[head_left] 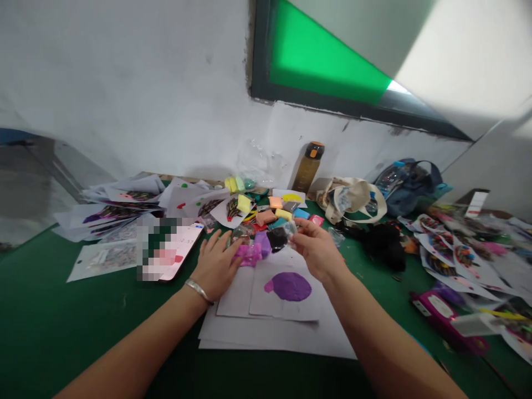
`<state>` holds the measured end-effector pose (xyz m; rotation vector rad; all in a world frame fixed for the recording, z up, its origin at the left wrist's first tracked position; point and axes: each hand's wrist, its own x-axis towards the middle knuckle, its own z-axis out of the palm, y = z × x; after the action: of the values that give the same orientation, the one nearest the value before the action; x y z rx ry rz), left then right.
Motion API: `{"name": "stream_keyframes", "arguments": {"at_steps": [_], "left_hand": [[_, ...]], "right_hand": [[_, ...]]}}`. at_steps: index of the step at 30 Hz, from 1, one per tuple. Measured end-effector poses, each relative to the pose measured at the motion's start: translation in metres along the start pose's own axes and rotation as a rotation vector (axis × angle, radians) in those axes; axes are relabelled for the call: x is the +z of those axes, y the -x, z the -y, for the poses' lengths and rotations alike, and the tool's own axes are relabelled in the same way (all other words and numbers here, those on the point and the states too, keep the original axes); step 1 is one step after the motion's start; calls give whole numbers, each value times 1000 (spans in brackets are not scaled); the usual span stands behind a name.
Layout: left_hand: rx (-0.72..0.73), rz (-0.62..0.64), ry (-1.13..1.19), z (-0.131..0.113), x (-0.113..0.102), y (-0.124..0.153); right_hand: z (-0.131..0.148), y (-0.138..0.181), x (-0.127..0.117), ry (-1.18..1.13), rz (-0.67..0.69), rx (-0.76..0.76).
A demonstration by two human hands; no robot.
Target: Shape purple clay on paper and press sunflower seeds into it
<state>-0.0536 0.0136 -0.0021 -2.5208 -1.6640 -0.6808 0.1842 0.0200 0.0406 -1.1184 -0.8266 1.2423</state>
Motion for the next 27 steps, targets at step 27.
{"name": "stream_keyframes", "arguments": {"at_steps": [27], "left_hand": [[-332, 453, 1165, -64, -5, -13]], "right_hand": [[-26, 47, -29, 514, 350, 37]]}}
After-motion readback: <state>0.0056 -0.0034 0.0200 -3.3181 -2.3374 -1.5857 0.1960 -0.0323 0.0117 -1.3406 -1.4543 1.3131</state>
